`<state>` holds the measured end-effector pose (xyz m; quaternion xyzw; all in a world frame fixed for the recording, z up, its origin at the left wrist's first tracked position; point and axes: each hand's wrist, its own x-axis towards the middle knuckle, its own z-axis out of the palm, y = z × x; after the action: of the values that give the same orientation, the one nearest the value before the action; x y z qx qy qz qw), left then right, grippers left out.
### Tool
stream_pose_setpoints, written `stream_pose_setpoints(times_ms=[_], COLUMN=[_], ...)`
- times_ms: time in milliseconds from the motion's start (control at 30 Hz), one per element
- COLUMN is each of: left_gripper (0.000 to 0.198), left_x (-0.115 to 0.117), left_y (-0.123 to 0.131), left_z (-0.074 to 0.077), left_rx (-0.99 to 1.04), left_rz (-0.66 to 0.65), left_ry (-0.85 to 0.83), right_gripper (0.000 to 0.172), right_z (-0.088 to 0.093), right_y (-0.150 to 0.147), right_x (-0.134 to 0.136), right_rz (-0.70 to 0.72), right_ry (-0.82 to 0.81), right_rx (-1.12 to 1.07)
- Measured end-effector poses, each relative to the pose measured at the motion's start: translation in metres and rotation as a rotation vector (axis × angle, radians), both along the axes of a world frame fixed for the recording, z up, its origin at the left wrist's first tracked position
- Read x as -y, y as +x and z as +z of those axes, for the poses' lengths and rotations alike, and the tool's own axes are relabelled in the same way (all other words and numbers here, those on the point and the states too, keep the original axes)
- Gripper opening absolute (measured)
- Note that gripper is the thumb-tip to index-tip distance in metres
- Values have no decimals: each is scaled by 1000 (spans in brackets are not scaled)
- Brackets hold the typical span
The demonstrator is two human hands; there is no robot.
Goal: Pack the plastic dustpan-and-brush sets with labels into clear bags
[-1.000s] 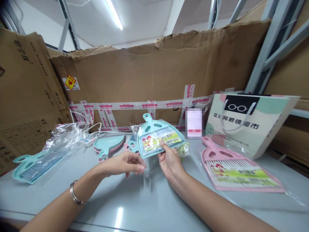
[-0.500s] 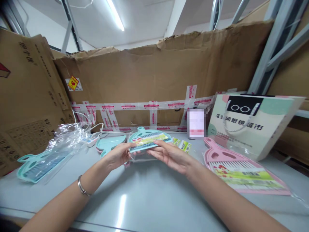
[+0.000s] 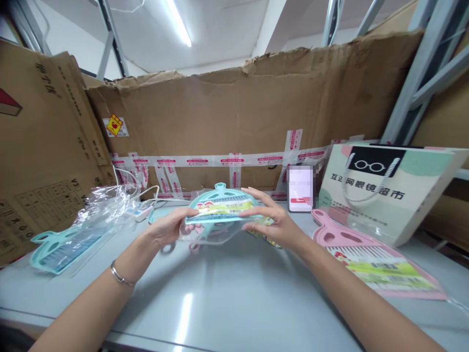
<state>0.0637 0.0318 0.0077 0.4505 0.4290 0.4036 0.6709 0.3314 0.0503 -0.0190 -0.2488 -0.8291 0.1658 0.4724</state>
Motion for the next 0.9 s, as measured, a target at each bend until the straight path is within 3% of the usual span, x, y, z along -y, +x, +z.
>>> stream_pose_setpoints(times_ms=[67,200,333,467,567,700,800,900], left_gripper=[18,16,26,55,71,78,88,72], left_x=[2,6,9,12,15,21,24,24], left_y=[0,2,7,11,12,16,24,33], left_z=[0,1,0,0,0,-5,-10,-13], left_rx=[-13,-54,-83,3,-27,-259,-303,-273], left_rz=[-24,-22,-6,107,4,46,100,251], left_ry=[53,139,201,384,526,596,587,627], right_gripper=[10,15,10,9,9,8,7,6], right_z=[-2,-4,-5,-4,-5,-6,-7,-8], right_y=[-7,-20,-26,-26,-26,-27,-28,-29], right_x=[2,6,11,13,13,13,13,15], right_rz=[23,-9,-77,-135,-150,-160,-190,-205], right_ry=[-152,-359,-219,-73,-55,-47,-77,-91], right_rx=[-165,-520,-593,-597,-621,-636,-670,-672])
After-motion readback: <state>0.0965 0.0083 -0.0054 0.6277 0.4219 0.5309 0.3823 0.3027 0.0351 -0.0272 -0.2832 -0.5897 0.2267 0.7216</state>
